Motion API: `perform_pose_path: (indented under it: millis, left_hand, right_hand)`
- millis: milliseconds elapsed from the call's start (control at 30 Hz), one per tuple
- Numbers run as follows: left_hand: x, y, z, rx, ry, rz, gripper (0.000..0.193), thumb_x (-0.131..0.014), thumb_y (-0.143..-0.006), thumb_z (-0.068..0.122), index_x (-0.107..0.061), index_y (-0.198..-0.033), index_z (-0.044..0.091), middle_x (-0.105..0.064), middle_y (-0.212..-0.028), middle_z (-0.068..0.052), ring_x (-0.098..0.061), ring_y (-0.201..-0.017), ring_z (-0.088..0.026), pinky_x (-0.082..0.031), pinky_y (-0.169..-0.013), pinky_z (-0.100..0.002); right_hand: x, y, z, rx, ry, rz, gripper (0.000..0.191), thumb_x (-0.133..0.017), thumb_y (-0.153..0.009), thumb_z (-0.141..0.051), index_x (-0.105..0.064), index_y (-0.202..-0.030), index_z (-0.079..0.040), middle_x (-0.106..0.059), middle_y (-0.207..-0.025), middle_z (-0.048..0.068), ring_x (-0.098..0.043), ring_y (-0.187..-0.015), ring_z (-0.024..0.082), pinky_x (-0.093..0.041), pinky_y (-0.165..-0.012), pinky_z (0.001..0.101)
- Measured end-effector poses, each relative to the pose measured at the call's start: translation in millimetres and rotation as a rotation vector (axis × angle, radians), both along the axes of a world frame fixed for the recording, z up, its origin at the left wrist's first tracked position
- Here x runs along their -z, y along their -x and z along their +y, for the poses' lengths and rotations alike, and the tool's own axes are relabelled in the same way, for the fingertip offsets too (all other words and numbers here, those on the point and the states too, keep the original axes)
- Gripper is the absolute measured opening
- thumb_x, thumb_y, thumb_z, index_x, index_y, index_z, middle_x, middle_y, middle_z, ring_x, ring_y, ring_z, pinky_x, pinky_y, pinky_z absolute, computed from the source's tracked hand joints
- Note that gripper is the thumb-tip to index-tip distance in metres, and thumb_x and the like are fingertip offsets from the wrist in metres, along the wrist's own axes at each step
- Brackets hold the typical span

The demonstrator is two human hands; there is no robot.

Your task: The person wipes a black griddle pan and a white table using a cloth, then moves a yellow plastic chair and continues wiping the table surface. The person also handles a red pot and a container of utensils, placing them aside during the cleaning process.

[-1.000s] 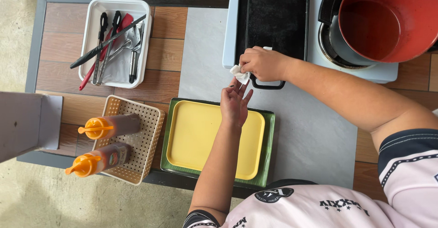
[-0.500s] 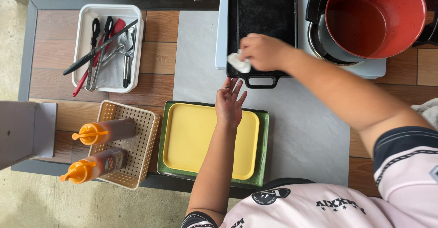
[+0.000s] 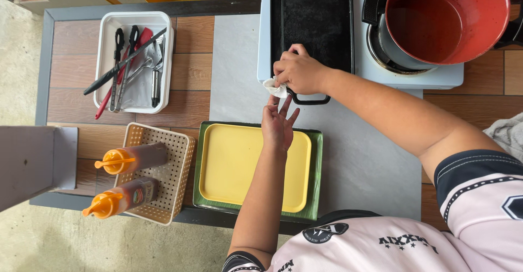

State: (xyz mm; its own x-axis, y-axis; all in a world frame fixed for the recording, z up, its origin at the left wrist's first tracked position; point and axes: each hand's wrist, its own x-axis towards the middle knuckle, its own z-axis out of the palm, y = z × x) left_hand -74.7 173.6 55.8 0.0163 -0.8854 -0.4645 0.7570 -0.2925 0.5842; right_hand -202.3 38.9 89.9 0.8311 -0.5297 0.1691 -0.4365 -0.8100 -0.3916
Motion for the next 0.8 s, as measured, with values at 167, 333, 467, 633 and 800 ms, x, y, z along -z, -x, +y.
perform_pose_path:
  millis: [167,333,467,633,800]
  left_hand:
    - [2,-5,-1,0.002,0.016,-0.004,0.067,-0.028,-0.094,0.023,-0.028,-0.159,0.008,-0.027,-0.168,-0.006,-0.036,-0.148,-0.029,-0.034,-0.117,-0.057]
    - [9,-5,0,-0.036,-0.028,-0.015,0.065,-0.030,-0.095,0.022,-0.028,-0.158,0.006,-0.025,-0.169,-0.006,-0.038,-0.148,-0.030,-0.034,-0.117,-0.058]
    - [15,-3,0,-0.023,-0.020,-0.022,0.067,-0.031,-0.093,0.021,-0.028,-0.159,0.008,-0.025,-0.168,-0.006,-0.038,-0.148,-0.029,-0.033,-0.117,-0.057]
    - [24,-7,1,-0.032,-0.005,-0.010,0.066,-0.032,-0.094,0.022,-0.029,-0.158,0.005,-0.026,-0.168,-0.007,-0.037,-0.147,-0.031,-0.032,-0.118,-0.057]
    - [28,-8,-1,-0.048,-0.001,-0.001,0.065,-0.033,-0.095,0.020,-0.029,-0.157,0.001,-0.027,-0.167,-0.009,-0.038,-0.148,-0.032,-0.032,-0.118,-0.058]
  right_hand:
    - [-19,-3,-13,-0.103,0.083,0.171,0.033,-0.062,-0.079,0.001,-0.082,-0.088,-0.023,-0.064,-0.098,-0.004,-0.056,-0.108,0.017,-0.024,-0.118,0.0525]
    - [-26,11,-24,0.036,0.128,0.191,0.020,-0.065,-0.087,-0.010,-0.082,-0.087,-0.022,-0.064,-0.097,-0.003,-0.056,-0.108,0.021,-0.027,-0.117,0.0525]
    - [-10,11,-21,0.108,0.118,-0.002,0.020,-0.067,-0.084,-0.009,-0.082,-0.087,-0.021,-0.066,-0.098,0.000,-0.058,-0.106,0.022,-0.031,-0.110,0.0522]
    - [10,27,-11,-0.104,-0.079,-0.105,0.020,-0.070,-0.085,-0.009,-0.083,-0.096,-0.019,-0.067,-0.093,-0.001,-0.060,-0.101,0.019,-0.039,-0.107,0.0422]
    - [-1,79,-22,-0.086,-0.343,0.102,0.019,-0.069,-0.080,-0.007,-0.082,-0.091,-0.013,-0.071,-0.097,0.000,-0.063,-0.101,0.020,-0.053,-0.089,0.0343]
